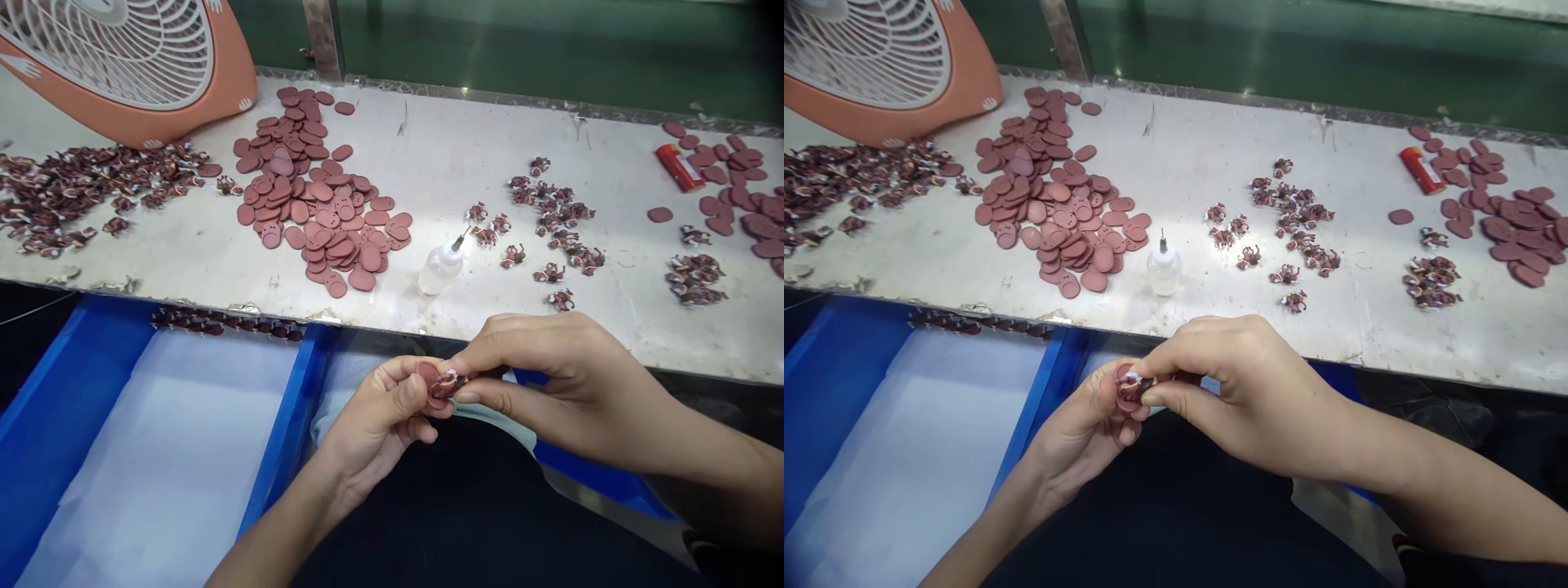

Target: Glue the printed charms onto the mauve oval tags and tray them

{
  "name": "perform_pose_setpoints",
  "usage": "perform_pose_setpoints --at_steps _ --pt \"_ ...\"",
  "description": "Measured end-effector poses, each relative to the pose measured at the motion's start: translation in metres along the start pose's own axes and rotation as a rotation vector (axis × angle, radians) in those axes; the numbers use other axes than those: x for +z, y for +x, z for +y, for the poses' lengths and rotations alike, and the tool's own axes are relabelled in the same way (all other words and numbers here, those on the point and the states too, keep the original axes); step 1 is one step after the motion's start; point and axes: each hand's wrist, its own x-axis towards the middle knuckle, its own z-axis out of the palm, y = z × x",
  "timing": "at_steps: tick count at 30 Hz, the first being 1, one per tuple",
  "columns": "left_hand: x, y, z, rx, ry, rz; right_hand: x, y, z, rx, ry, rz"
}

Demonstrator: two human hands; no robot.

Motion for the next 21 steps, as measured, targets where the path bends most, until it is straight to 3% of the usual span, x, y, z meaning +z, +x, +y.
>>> perform_pose_setpoints --at_steps 10,21 --pt "0.002 -0.004 -0.003 0.025 -0.070 -0.001 0.002 0.001 -0.004 -0.110 -0.101 -0.009" --pt "0.007 -0.013 -0.005 0.025 -0.131 -0.050 0.001 -0.004 -0.011 -0.174 -0.062 -0.042"
